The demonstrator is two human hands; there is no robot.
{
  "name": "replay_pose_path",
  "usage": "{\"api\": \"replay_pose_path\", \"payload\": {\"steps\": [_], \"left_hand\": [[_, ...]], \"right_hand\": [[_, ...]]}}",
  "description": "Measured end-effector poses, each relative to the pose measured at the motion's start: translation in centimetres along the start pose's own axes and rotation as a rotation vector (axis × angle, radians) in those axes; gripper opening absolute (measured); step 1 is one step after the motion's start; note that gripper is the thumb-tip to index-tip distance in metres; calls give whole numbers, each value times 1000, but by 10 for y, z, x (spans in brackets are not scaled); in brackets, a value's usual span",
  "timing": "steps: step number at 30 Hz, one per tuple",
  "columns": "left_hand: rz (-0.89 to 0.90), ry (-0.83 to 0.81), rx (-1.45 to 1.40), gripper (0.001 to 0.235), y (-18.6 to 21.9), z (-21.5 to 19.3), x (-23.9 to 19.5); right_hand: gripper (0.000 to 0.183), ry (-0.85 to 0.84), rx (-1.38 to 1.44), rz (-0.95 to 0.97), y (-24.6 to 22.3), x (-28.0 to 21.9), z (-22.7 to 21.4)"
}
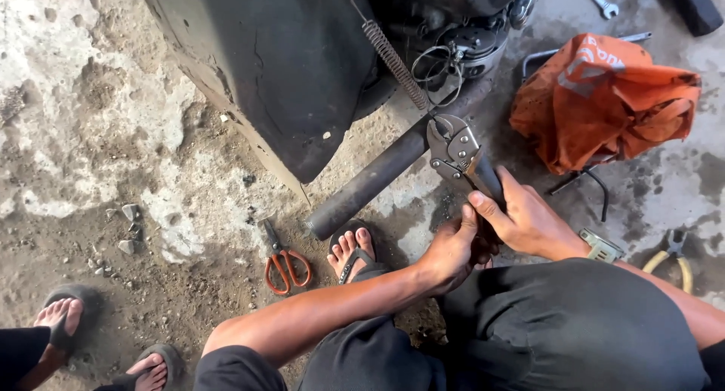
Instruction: The person works on a motorcycle's engine area, manipulating wires and a spring. They use locking pliers to secure a component, then stand up and walk away from the motorcycle.
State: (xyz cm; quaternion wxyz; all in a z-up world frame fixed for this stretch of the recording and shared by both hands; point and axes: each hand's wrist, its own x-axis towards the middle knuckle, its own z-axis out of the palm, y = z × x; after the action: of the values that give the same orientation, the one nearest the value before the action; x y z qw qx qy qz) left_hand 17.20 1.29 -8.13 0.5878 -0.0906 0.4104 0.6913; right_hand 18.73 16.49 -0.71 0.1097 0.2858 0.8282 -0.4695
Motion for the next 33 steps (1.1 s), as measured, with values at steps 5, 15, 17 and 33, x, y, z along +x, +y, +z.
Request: {"api": "replay_pose_path", "payload": {"steps": [5,15,17,33], "left_hand": [[1,-8,-92,59,-14,-9,8],[14,-63,-39,63,-32,-19,23],[11,-46,-4,68,-9,-9,6],[10,18,416,68,36,-7,-16]], "right_hand": [[49,-28,-38,53,14,-5,5],[54,-1,-172,103,13,-10,7],[55,-8,-156,95,13,-9,9],[52,-55,-286,235,-2,-14,-25]]}}
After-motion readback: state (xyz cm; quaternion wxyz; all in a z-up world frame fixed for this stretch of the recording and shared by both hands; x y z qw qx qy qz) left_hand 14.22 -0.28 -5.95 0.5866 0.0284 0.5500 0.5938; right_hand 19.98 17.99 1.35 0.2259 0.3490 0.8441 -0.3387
